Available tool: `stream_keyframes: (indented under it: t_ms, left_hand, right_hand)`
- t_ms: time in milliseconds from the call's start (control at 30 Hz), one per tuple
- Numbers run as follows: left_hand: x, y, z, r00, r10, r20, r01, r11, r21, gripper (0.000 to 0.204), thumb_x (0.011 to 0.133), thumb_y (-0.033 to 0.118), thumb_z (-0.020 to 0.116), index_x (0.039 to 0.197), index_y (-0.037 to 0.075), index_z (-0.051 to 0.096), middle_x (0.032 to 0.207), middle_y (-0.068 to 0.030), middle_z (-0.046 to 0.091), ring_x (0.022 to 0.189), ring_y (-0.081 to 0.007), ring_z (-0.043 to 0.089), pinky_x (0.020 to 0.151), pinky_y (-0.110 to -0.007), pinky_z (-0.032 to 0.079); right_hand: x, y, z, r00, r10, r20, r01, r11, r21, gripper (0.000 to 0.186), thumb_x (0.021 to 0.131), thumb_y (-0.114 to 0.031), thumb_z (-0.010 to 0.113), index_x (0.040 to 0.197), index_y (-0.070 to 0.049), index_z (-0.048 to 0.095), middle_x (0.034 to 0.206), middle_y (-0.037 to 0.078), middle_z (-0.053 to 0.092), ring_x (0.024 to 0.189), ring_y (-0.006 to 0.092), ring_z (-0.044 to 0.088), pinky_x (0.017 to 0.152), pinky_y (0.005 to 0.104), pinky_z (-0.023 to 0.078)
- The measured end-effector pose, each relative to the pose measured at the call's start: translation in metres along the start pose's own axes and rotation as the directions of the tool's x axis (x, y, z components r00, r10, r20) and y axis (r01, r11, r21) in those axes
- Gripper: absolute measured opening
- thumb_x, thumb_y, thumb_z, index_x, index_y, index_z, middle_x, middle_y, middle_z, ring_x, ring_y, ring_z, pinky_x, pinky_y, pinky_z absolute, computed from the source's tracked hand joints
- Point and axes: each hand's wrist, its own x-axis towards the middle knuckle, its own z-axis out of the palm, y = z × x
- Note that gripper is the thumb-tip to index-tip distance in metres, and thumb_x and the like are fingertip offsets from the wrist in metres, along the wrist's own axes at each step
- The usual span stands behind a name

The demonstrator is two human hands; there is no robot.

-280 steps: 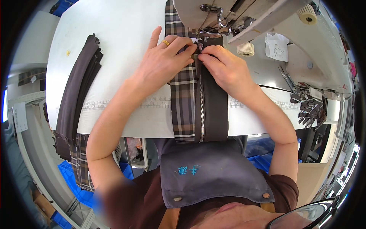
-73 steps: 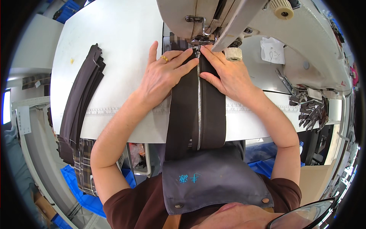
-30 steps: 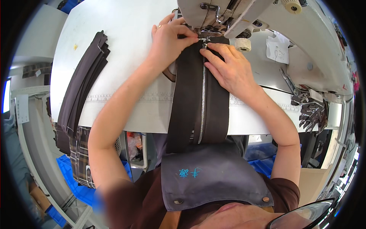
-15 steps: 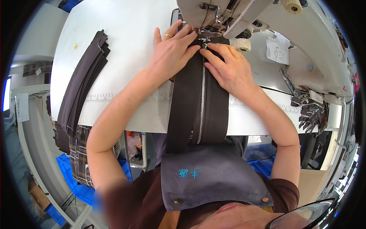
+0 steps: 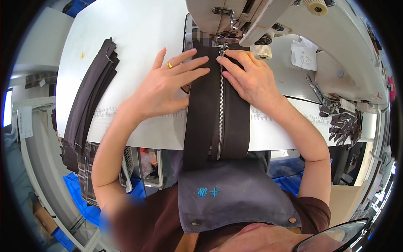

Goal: The person operates an industrial sewing machine to stitch zippers onto plaid fabric pieces. They guide the fabric under the needle, align the zipper teeth, and sew along the edges. The person repeatedly handles the fabric, turning it to sew different sections and using scissors to trim threads.

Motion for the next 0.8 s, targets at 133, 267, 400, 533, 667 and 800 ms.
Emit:
stream_keyframes:
  t_ms: [133, 267, 400, 533, 667, 800]
  left_hand:
    - [0.007, -0.007, 0.017, 0.998, 0.018, -0.057, -0.015, 0.998, 0.064, 0.063, 0.069, 0.0, 0.059, 0.13, 0.012, 0.052, 0.139, -0.0023, 0.048, 0.128, -0.0235, 0.044, 0.111, -0.056, 0.018]
    - [0.024, -0.004, 0.021, 0.994, 0.037, -0.099, -0.027, 0.995, 0.098, 0.063, 0.07, 0.001, 0.061, 0.132, 0.012, 0.051, 0.137, -0.0023, 0.05, 0.118, -0.0243, 0.05, 0.109, -0.053, 0.023]
    - [0.026, -0.003, 0.029, 0.988, 0.019, -0.153, 0.008, 0.984, 0.175, 0.061, 0.071, 0.002, 0.061, 0.13, 0.017, 0.054, 0.135, -0.0011, 0.051, 0.112, -0.0244, 0.053, 0.107, -0.053, 0.025]
    - [0.024, -0.001, 0.033, 0.984, 0.009, -0.177, 0.034, 0.971, 0.236, 0.058, 0.073, 0.004, 0.061, 0.127, 0.024, 0.058, 0.134, -0.0006, 0.053, 0.112, -0.0239, 0.053, 0.106, -0.057, 0.024]
    - [0.025, 0.001, 0.035, 0.983, -0.024, -0.183, 0.065, 0.973, 0.221, 0.056, 0.075, 0.005, 0.061, 0.127, 0.026, 0.059, 0.133, -0.001, 0.054, 0.113, -0.0242, 0.053, 0.105, -0.061, 0.02]
    - [0.024, 0.004, 0.035, 0.982, -0.052, -0.182, 0.091, 0.974, 0.209, 0.055, 0.075, 0.005, 0.06, 0.126, 0.025, 0.059, 0.133, -0.0017, 0.055, 0.114, -0.0257, 0.052, 0.105, -0.062, 0.018]
  right_hand:
    - [0.002, -0.002, -0.001, 1.0, -0.003, -0.003, 0.003, 1.0, 0.012, 0.033, 0.077, -0.018, 0.071, 0.108, -0.011, 0.063, 0.102, 0.005, 0.059, 0.087, 0.0227, 0.056, 0.073, 0.0334, 0.049]
    - [0.001, -0.002, -0.001, 1.0, 0.007, 0.005, -0.007, 1.0, -0.001, 0.033, 0.077, -0.017, 0.071, 0.109, -0.01, 0.062, 0.101, 0.005, 0.059, 0.087, 0.0221, 0.055, 0.074, 0.033, 0.048]
    - [0.002, -0.002, -0.003, 0.999, 0.052, 0.018, -0.053, 0.996, 0.073, 0.031, 0.077, -0.017, 0.07, 0.106, -0.009, 0.062, 0.1, 0.006, 0.059, 0.088, 0.024, 0.056, 0.076, 0.0339, 0.048]
    - [-0.003, 0.003, 0.001, 0.99, 0.132, 0.042, -0.138, 0.967, 0.214, 0.029, 0.078, -0.018, 0.069, 0.104, -0.007, 0.061, 0.098, 0.008, 0.059, 0.089, 0.0278, 0.055, 0.078, 0.0369, 0.047]
    - [0.002, 0.019, 0.002, 0.97, 0.231, 0.071, -0.242, 0.94, 0.243, 0.025, 0.081, -0.022, 0.067, 0.101, -0.006, 0.063, 0.097, 0.009, 0.059, 0.091, 0.0302, 0.054, 0.08, 0.0396, 0.044]
    - [0.013, 0.026, 0.001, 0.998, 0.054, 0.019, -0.055, 0.995, 0.086, 0.028, 0.082, -0.028, 0.066, 0.098, -0.005, 0.064, 0.098, 0.01, 0.06, 0.096, 0.0292, 0.054, 0.086, 0.0426, 0.041]
